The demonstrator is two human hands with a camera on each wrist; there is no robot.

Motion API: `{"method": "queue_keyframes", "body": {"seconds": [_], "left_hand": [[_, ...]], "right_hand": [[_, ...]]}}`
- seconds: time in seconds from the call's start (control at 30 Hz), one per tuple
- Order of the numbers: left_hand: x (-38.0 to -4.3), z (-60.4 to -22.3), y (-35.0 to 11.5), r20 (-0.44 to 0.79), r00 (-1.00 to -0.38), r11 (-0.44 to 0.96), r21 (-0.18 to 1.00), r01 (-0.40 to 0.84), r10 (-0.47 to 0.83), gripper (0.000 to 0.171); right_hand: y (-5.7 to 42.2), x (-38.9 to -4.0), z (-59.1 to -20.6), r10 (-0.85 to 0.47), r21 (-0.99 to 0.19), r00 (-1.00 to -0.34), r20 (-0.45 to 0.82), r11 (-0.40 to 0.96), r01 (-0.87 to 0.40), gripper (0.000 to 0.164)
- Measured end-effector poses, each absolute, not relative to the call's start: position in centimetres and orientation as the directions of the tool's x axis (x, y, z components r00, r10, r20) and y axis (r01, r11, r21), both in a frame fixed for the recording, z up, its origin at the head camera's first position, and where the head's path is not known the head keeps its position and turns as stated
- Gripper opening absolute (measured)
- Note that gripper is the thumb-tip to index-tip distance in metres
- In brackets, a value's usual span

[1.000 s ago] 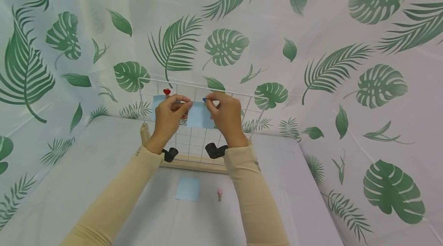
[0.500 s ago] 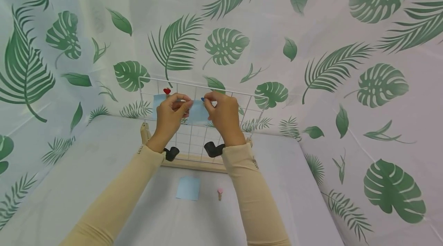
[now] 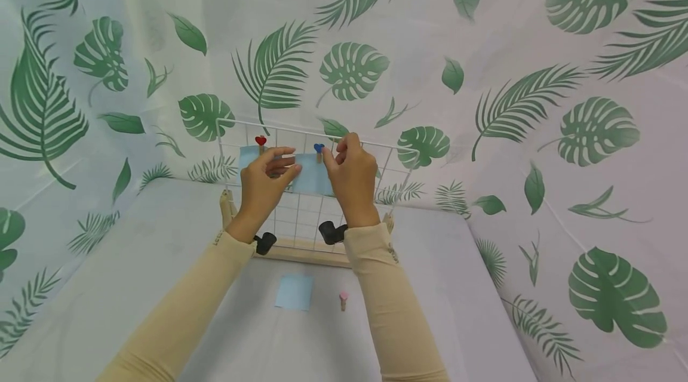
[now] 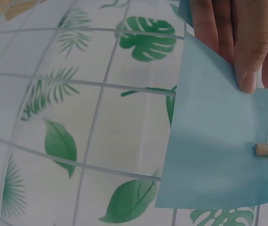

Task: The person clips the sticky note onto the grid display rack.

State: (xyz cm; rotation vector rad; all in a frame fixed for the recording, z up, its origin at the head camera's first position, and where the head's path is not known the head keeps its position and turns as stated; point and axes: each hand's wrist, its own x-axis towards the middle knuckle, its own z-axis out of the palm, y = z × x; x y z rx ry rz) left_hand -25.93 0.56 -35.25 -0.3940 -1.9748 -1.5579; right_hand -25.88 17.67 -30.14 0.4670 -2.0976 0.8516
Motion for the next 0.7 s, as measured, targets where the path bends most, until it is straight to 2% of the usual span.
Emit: {"method": "queue_keyframes", "body": {"seconds": [0.27, 0.5, 0.7], "left_hand": [[-25.7, -35.5, 0.1, 0.642, -0.757, 0.282, 0.754, 0.593, -0.125, 0.03], [-25.2, -35.4, -0.3, 0.665, -0.738, 0.294, 0.732, 0.614, -0.116, 0.027], [-24.9, -35.5, -0.3, 0.67, -0.738, 0.282, 0.726, 0.627, -0.083, 0.028]], "right_hand": [[18.2, -25.6, -30.9, -0.066, -0.474, -0.667, 0.742, 0.651, -0.593, 0.017], [19.1, -25.1, -32.0, -0.057, -0.491, -0.66, 0.749, 0.621, -0.61, 0.016], [20.1, -24.4, -32.8, -0.032, -0.594, -0.708, 0.705, 0.517, -0.616, 0.017]]}}
